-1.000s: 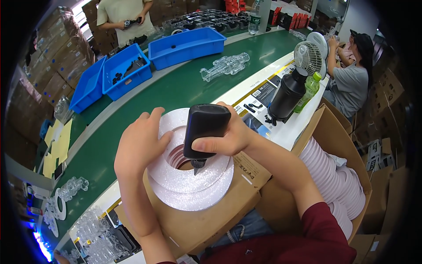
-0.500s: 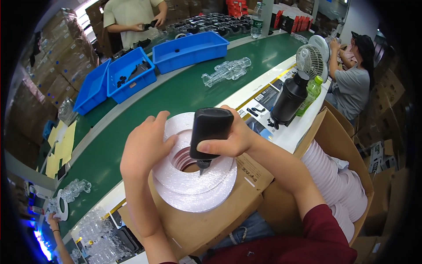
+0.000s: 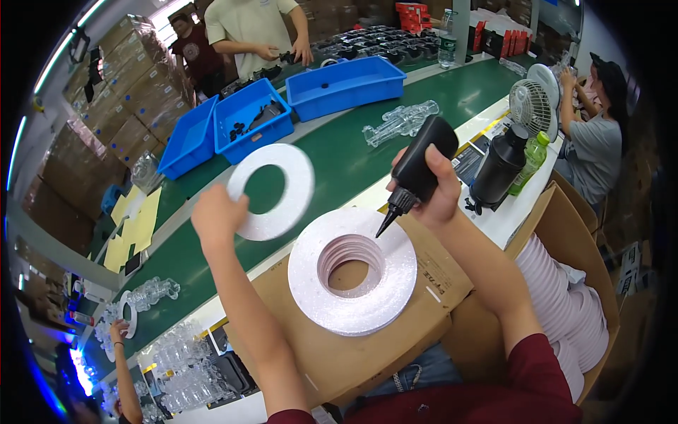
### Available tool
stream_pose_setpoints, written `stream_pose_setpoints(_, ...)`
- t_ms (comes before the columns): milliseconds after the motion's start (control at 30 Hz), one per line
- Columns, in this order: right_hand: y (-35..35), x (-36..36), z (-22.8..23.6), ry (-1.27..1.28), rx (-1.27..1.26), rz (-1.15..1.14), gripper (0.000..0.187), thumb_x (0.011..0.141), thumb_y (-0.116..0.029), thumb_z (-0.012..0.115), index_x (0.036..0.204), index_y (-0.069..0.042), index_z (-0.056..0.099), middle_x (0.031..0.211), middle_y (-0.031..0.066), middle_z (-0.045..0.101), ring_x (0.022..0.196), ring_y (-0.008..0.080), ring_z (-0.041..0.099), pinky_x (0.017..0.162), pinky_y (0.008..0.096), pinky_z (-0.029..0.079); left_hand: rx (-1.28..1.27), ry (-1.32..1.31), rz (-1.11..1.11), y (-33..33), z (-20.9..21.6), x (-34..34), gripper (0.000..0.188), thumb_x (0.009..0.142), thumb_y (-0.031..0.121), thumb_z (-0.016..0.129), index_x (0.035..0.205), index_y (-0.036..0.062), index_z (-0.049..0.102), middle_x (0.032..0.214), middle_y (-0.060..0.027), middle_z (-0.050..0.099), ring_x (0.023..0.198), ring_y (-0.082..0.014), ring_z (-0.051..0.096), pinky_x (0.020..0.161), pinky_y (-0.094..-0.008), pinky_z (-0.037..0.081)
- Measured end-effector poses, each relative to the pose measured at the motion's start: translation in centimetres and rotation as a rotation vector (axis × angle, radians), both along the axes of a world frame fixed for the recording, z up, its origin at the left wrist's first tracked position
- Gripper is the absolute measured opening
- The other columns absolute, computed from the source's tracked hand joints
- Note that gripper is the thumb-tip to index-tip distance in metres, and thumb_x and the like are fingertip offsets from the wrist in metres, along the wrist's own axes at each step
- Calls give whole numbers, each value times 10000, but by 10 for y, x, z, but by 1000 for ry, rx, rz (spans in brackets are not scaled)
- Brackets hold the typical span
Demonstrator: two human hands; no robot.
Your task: Labeling the inner core of rolls of white ribbon or tape using a handheld electronic device.
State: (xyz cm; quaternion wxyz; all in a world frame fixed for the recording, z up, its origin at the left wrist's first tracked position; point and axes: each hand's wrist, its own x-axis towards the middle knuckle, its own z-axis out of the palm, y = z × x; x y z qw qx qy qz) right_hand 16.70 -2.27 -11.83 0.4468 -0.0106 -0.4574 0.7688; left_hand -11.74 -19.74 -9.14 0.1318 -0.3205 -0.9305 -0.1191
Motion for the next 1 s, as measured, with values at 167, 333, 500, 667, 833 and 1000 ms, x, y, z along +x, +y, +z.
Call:
stream_pose_setpoints(167, 9, 7, 8, -78, 61, 14, 383, 922, -345, 679, 1118, -46, 544, 891, 168, 699, 652, 240, 723, 498, 279, 550, -76, -24, 302, -10, -61, -61, 426, 768, 349, 743, 1062, 40, 734, 1108, -185, 736, 1026, -377, 716, 858, -472, 583)
stream_pose_setpoints(333, 20, 13, 12, -101, 25, 11, 343, 900, -261, 721, 1097, -56, 529, 887, 127, 674, 690, 212, 706, 599, 326, 600, -121, -142, 426, -8, -87, -73, 451, 801, 346, 734, 1127, 35, 707, 1148, -192, 727, 1045, -372, 714, 871, -471, 582)
stream_pose_setpoints(500, 49, 24, 6, -251, 120, -27, 331, 894, -235, 741, 1082, -65, 528, 858, 71, 628, 685, 152, 677, 569, 282, 581, -50, -246, -65, 20, -37, -18, 579, 859, 398, 716, 1258, -15, 646, 1185, -226, 709, 1054, -372, 709, 895, -445, 560)
stream_pose_setpoints(667, 58, 29, 1, -335, 193, -71, 340, 881, -234, 762, 1075, -49, 552, 857, 40, 617, 682, 104, 646, 538, 244, 545, -61, -401, -560, 39, 20, 102, 661, 852, 433, 739, 1312, -28, 622, 1133, -254, 711, 995, -367, 715, 860, -431, 559)
stream_pose_setpoints(833, 68, 41, -7, -258, 306, -107, 278, 877, -203, 767, 1021, -25, 609, 857, 33, 637, 732, 100, 644, 640, 259, 542, -227, -307, -618, 46, 26, 161, 598, 803, 433, 772, 1155, -42, 683, 956, -264, 722, 901, -391, 716, 790, -459, 562)
stream_pose_setpoints(1000, 70, 47, -11, -295, 448, -62, 206, 898, -167, 753, 974, -8, 645, 841, 26, 658, 768, 89, 625, 681, 264, 527, -238, -247, -606, 47, 19, 167, 474, 741, 410, 813, 847, -37, 695, 806, -241, 701, 779, -407, 700, 705, -469, 556)
